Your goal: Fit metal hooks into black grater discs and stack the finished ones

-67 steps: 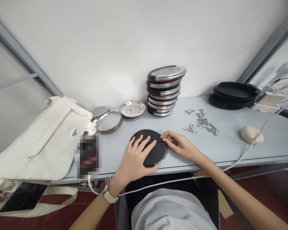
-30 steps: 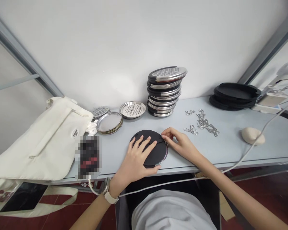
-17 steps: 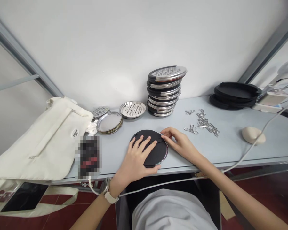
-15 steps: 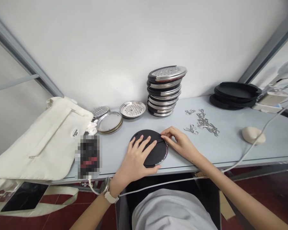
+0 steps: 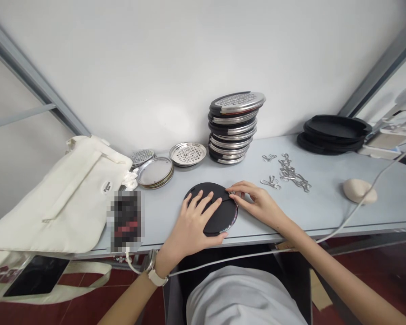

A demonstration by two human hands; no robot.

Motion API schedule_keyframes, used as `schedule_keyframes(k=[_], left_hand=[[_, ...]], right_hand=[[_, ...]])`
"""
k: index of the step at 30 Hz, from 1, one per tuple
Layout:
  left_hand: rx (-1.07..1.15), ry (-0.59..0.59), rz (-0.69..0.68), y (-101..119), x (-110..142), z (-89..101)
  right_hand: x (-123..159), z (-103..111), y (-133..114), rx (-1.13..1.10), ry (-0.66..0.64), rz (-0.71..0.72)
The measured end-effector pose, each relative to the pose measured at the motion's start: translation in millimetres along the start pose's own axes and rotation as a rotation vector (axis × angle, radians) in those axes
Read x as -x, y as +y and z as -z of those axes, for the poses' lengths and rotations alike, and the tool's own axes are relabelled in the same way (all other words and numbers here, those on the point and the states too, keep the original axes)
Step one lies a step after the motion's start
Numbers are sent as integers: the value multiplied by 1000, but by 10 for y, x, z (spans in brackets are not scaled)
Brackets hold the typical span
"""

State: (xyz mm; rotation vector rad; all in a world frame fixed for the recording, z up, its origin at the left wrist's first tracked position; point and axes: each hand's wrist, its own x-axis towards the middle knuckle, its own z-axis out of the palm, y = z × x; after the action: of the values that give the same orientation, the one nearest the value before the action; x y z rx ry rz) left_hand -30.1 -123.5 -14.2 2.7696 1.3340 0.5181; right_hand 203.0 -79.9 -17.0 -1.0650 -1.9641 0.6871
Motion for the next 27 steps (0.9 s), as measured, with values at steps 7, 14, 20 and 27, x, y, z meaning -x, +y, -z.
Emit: schedule_keyframes(k=[7, 14, 20, 27], left_hand=[[-4, 4, -8, -5, -2, 4], [1, 1, -4, -2, -1, 3], [1, -6, -1, -6, -1, 3], [-2, 4, -6, 2, -2, 14]], right_hand=[[7, 8, 8, 15, -24, 38], [24, 19, 24, 62, -38, 34], [31, 17, 30, 86, -38, 47], [34, 7, 28, 100, -42, 66]])
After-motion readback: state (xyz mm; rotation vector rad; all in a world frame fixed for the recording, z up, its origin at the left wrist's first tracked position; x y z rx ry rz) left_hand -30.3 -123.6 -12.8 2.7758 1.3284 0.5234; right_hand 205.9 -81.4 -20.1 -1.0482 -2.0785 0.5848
